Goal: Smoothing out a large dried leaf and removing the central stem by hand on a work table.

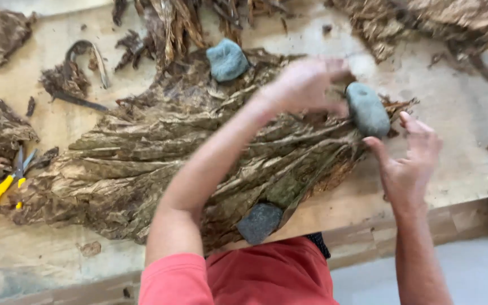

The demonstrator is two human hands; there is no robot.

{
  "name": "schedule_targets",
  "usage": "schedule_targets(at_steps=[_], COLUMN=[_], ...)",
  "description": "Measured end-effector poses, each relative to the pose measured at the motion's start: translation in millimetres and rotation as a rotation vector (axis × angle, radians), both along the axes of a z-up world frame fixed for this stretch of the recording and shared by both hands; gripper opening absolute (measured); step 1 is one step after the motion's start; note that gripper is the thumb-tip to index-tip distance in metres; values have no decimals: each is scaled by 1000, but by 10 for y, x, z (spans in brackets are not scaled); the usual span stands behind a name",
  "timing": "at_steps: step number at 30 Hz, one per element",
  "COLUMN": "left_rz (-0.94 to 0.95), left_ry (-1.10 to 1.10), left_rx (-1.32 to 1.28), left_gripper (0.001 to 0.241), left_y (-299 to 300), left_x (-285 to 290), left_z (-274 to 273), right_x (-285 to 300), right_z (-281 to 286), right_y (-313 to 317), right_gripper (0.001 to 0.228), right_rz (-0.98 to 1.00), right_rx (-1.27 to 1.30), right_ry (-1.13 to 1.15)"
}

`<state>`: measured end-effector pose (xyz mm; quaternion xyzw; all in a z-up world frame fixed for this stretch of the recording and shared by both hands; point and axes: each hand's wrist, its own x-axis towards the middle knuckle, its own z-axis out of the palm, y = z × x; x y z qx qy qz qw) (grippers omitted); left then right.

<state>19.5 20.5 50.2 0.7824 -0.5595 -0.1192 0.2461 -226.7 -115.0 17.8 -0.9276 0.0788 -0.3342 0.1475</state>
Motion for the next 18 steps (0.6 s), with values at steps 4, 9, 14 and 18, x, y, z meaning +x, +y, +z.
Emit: schedule_targets(at_steps=[4, 9, 14, 18], left_rz=[85, 323, 372, 386], left_ry=[7, -169, -200, 74], left_rx=[-222, -26, -7, -279], left_gripper=[28, 48, 47, 25], left_y=[327, 218, -94, -149], left_x=[698, 1004, 971, 1012], left_z=[-146, -766, -1015, -828], right_x=[-175, 265, 368, 206], right_z=[-138, -31, -44, 81], right_y=[72, 646, 594, 541], right_gripper=[32, 40, 17, 9], right_rz=[153, 494, 594, 654], right_rx=[-51, -71, -187, -179], right_ry=[-61, 70, 63, 36])
